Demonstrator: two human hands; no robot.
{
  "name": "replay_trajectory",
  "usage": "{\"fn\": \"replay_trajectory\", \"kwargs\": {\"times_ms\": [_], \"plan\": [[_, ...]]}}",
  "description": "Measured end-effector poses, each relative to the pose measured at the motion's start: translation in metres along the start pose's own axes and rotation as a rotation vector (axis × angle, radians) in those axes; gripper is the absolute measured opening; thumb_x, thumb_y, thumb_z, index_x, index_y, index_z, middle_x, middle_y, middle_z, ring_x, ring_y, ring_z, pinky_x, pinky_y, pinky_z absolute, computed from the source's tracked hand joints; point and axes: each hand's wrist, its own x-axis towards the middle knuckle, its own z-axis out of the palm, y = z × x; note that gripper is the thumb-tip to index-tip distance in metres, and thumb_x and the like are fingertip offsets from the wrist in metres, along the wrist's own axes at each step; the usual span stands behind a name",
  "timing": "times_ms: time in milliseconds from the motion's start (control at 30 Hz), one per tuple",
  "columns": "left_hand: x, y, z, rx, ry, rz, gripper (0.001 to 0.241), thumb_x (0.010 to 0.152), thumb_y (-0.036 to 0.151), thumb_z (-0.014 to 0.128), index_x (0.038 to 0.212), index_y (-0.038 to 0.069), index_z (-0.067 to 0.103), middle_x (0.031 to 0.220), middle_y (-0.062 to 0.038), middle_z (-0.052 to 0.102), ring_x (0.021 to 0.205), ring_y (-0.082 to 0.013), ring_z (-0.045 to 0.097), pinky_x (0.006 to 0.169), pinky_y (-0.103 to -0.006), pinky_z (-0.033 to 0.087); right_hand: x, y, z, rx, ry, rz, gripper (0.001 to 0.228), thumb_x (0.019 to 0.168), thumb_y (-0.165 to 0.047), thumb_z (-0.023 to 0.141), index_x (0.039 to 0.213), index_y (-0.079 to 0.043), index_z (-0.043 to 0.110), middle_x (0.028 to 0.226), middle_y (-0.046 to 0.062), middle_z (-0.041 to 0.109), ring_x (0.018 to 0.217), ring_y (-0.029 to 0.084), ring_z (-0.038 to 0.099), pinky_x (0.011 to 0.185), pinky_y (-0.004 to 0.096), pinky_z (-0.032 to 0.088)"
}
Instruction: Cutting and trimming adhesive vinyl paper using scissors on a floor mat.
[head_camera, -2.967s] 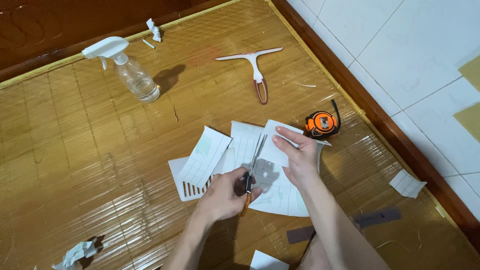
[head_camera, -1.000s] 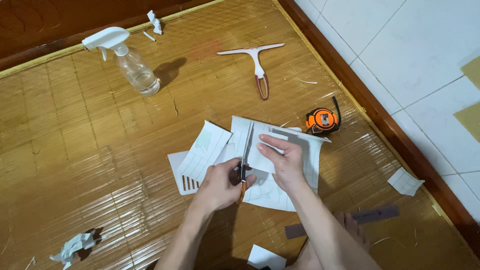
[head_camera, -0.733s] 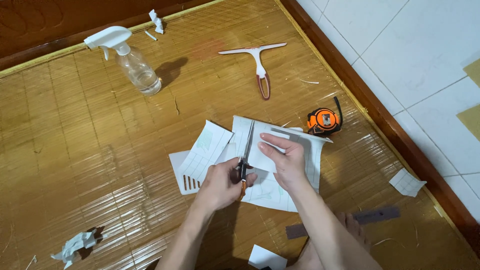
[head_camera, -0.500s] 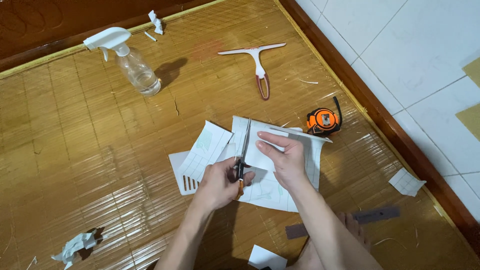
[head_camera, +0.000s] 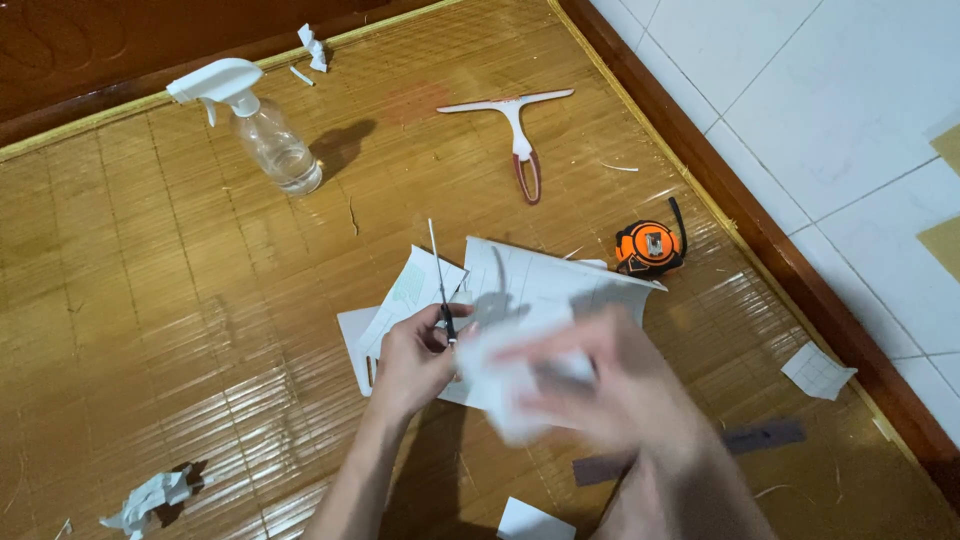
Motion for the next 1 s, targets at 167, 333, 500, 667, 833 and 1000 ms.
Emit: {"fn": "replay_trajectory", "kwargs": {"times_ms": [167, 333, 500, 667, 833, 1000], "plan": [[0.001, 0.007, 0.005, 0.085, 0.057, -0.028, 0.035, 0.082, 0.029, 0.082, 0.112, 0.011, 0.079, 0.051, 0.000, 0.063, 0.046, -0.0083, 0.055, 0.047, -0.0228, 0.035, -0.161, 0.085, 0.004, -1.319, -0.091, 0.882, 0.048, 0.092, -0.036, 0.049, 0.138, -0.025, 0.047, 0.115, 0.008, 0.064, 0.109, 0.029, 0.064, 0.095, 0.044, 0.055], [-0.001, 0.011, 0.013, 0.255, 0.028, -0.107, 0.037, 0.082, 0.033, 0.081, 0.113, 0.014, 0.077, 0.058, -0.001, 0.071, 0.050, -0.0115, 0.060, 0.050, -0.0256, 0.041, -0.073, -0.039, 0.030, -1.391, 0.643, 0.113, 0.020, 0.082, -0.001, 0.070, 0.102, 0.000, 0.067, 0.090, 0.024, 0.063, 0.075, 0.041, 0.060, 0.069, 0.053, 0.048], [0.003, 0.002, 0.024, 0.328, -0.012, -0.097, 0.040, 0.082, 0.035, 0.081, 0.115, 0.013, 0.075, 0.061, -0.004, 0.074, 0.050, -0.0133, 0.065, 0.048, -0.0260, 0.043, -0.121, 0.000, 0.031, -1.339, 0.603, 0.271, 0.024, 0.085, -0.007, 0.067, 0.108, -0.003, 0.072, 0.084, 0.017, 0.057, 0.076, 0.038, 0.061, 0.070, 0.052, 0.049], [0.009, 0.001, 0.029, 0.478, -0.031, -0.231, 0.047, 0.083, 0.042, 0.078, 0.123, 0.019, 0.071, 0.069, -0.003, 0.076, 0.062, -0.0143, 0.071, 0.055, -0.0284, 0.048, -0.139, 0.023, 0.018, -1.377, 0.388, 0.444, 0.033, 0.087, -0.014, 0.067, 0.121, -0.016, 0.066, 0.088, 0.009, 0.056, 0.078, 0.028, 0.066, 0.070, 0.048, 0.060], [0.010, 0.014, 0.024, 0.459, 0.033, -0.315, 0.045, 0.088, 0.037, 0.071, 0.129, 0.021, 0.063, 0.094, 0.002, 0.083, 0.082, -0.0144, 0.077, 0.073, -0.0340, 0.057, -0.169, 0.069, 0.011, -1.363, 0.294, 0.602, 0.040, 0.086, -0.030, 0.066, 0.124, -0.021, 0.061, 0.094, 0.008, 0.055, 0.086, 0.029, 0.064, 0.078, 0.049, 0.057], [0.019, 0.000, -0.004, 0.433, 0.197, -0.351, 0.032, 0.096, 0.029, 0.065, 0.127, 0.020, 0.062, 0.106, 0.004, 0.080, 0.096, -0.0143, 0.074, 0.084, -0.0342, 0.056, -0.184, 0.094, 0.005, -1.262, 0.217, 0.763, 0.049, 0.085, -0.037, 0.067, 0.123, -0.010, 0.052, 0.093, 0.008, 0.055, 0.091, 0.029, 0.065, 0.084, 0.049, 0.056]]}}
